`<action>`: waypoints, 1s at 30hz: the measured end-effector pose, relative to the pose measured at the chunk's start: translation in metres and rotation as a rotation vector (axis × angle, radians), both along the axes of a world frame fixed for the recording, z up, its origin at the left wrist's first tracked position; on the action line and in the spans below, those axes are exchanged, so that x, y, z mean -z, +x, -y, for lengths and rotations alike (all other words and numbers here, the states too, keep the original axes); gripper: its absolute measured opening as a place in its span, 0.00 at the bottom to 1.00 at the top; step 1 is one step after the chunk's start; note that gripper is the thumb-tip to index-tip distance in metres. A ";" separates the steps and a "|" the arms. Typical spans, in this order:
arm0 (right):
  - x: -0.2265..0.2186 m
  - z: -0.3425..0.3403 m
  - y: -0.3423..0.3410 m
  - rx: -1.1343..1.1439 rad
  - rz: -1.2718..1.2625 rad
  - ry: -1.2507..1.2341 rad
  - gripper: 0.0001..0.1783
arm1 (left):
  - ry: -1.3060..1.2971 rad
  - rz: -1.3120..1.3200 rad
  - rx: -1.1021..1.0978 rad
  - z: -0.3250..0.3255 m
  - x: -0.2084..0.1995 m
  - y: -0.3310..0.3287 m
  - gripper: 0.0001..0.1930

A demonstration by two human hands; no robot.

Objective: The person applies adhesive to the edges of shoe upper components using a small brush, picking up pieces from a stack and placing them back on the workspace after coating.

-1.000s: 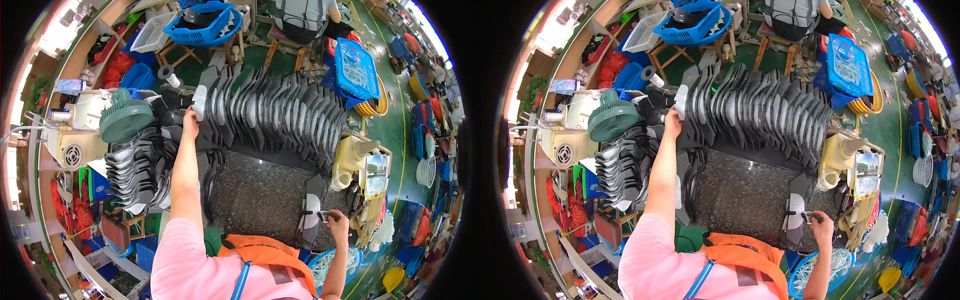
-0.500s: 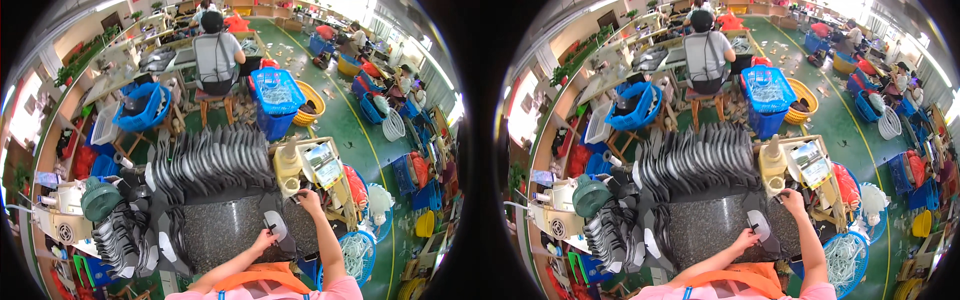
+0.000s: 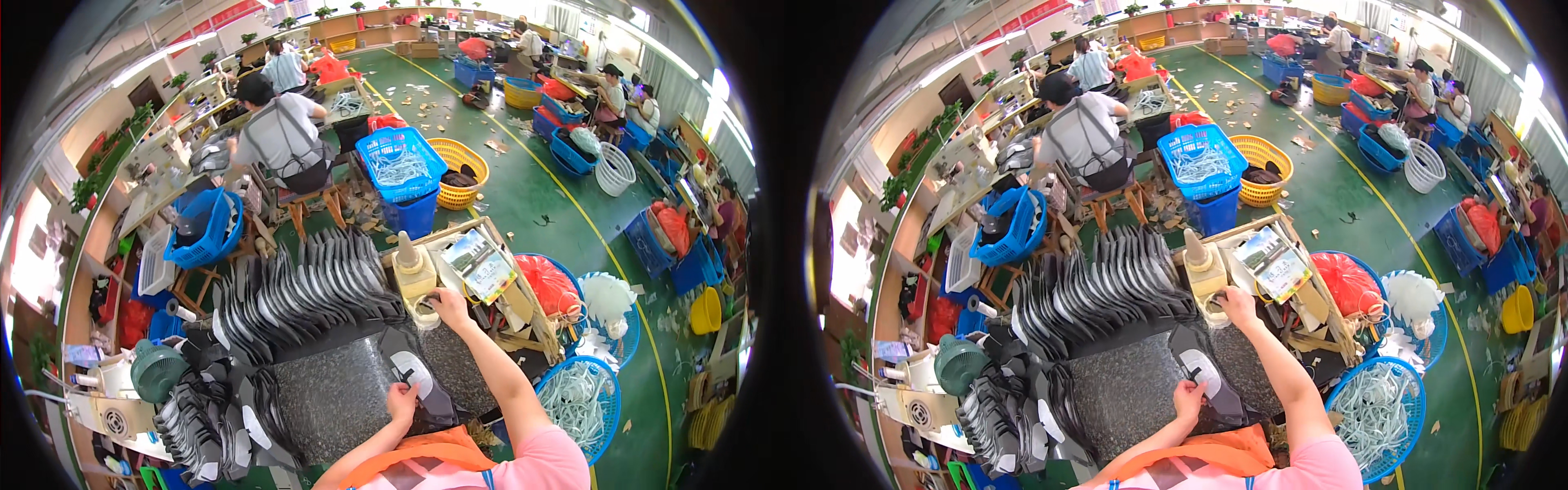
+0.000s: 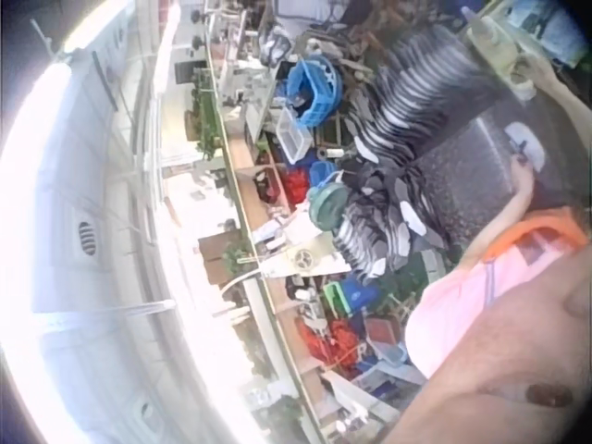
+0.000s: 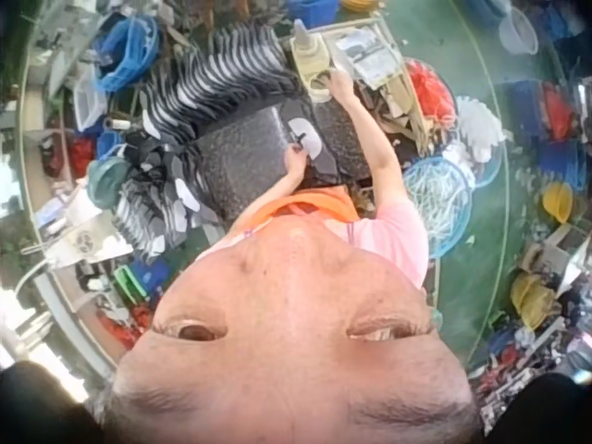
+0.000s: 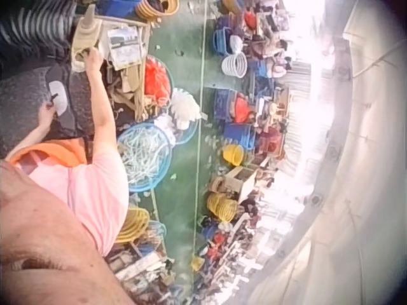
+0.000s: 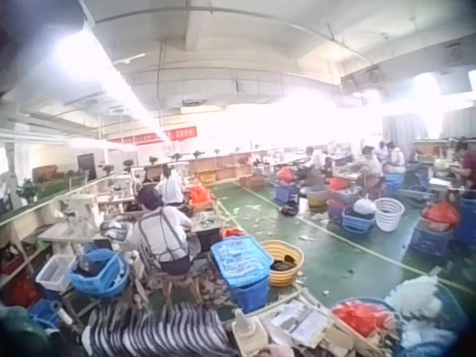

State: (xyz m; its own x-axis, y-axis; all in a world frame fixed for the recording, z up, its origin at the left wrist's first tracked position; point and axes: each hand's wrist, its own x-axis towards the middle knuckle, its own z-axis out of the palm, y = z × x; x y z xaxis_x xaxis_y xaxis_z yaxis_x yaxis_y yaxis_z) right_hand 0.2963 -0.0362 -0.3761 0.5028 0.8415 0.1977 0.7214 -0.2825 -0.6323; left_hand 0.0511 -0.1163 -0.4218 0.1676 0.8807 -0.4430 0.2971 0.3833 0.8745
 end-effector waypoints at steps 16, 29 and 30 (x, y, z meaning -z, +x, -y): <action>0.021 0.130 -0.065 -0.326 -1.358 -0.523 0.32 | -0.915 0.422 0.160 -0.063 0.018 -0.020 0.20; 0.029 0.158 -0.109 -0.269 -0.852 -0.412 0.31 | -1.408 0.912 0.401 -0.126 -0.023 -0.041 0.23; 0.029 0.153 -0.112 -0.331 -0.829 -0.433 0.31 | -1.078 0.854 0.133 -0.123 -0.032 -0.031 0.20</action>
State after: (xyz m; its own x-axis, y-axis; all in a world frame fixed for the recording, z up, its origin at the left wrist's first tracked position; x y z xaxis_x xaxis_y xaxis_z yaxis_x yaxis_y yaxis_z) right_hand 0.1839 -0.1891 -0.4055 0.0698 0.8811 -0.4677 0.1817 -0.4722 -0.8626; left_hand 0.0200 0.0070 -0.3903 0.7846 0.1275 -0.6067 -0.0886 0.9916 0.0939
